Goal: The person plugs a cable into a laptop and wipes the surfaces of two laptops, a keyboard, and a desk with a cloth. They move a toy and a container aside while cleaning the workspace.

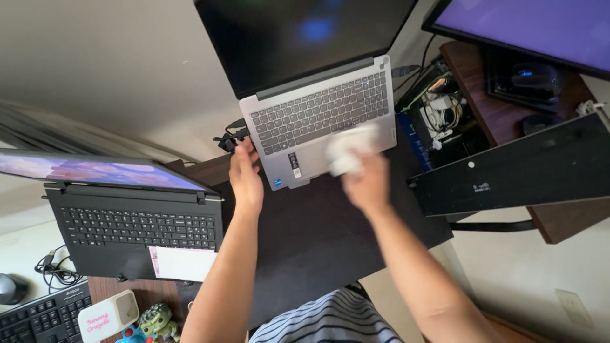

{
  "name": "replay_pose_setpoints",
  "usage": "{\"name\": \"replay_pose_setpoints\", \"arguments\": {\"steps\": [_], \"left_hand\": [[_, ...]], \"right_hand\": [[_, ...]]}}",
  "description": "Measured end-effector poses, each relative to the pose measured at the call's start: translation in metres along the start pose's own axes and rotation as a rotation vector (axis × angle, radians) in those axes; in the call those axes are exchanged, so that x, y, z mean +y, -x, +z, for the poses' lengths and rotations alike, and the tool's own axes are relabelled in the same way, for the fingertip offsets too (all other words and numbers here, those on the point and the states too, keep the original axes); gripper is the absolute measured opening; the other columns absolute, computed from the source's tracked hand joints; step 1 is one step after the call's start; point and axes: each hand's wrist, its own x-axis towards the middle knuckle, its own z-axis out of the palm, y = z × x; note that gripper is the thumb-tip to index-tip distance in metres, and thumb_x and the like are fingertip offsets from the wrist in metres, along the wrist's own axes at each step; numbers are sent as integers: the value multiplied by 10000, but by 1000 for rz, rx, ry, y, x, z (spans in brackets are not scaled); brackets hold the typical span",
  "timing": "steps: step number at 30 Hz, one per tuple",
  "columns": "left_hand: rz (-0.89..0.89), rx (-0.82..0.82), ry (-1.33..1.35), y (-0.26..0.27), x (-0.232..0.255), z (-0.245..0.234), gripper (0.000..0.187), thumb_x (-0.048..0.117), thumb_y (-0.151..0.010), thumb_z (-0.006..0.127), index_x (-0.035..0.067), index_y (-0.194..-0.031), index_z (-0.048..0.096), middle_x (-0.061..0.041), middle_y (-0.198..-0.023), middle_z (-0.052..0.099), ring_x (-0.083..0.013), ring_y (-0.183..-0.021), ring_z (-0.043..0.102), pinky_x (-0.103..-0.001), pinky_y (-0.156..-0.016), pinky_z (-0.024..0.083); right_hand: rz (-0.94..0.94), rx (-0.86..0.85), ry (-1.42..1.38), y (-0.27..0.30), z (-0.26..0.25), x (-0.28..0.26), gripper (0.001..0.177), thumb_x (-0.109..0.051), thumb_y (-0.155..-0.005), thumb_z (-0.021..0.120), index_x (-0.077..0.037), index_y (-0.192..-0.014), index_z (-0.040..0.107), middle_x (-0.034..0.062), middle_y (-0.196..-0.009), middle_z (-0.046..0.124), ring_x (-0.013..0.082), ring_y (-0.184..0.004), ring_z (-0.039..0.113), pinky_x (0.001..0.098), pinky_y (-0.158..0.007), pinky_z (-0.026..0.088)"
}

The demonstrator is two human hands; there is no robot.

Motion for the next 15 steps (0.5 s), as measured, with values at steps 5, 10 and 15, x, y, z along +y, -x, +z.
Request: {"name": "replay_pose_setpoints", "arguments": {"steps": [5,10,15], "left_hand": [[327,19,-90,31,-24,-12,497,385,-1119,481,7,-1435,542,-136,-1386,582,-228,-1223,614,-363,-1054,483],[354,-61,-385,104,-67,-39,350,266,-1039,591,7,-1274,599,-152,-1237,640,-272,-1118,642,-369,-986,507],[532,-421,-975,135,-116,-67,618,398,-879,691,71,-1383,542,-169,-1443,508,-425,-1378,419,-603,-1106,298]], "right_hand": [[244,234,-27,42,-30,56,644,-119,-856,700,-30,-1460,495,253,-1488,524,429,-1382,532,457,-1140,451],[217,92,335,96,25,43,823,-293,-756,871,-20,-1434,492,342,-1493,418,517,-1367,434,546,-1050,393],[-195,-205,303,104,95,13,650,-201,-762,763,-156,-1396,624,229,-1427,538,439,-1261,562,501,-1040,470]]}}
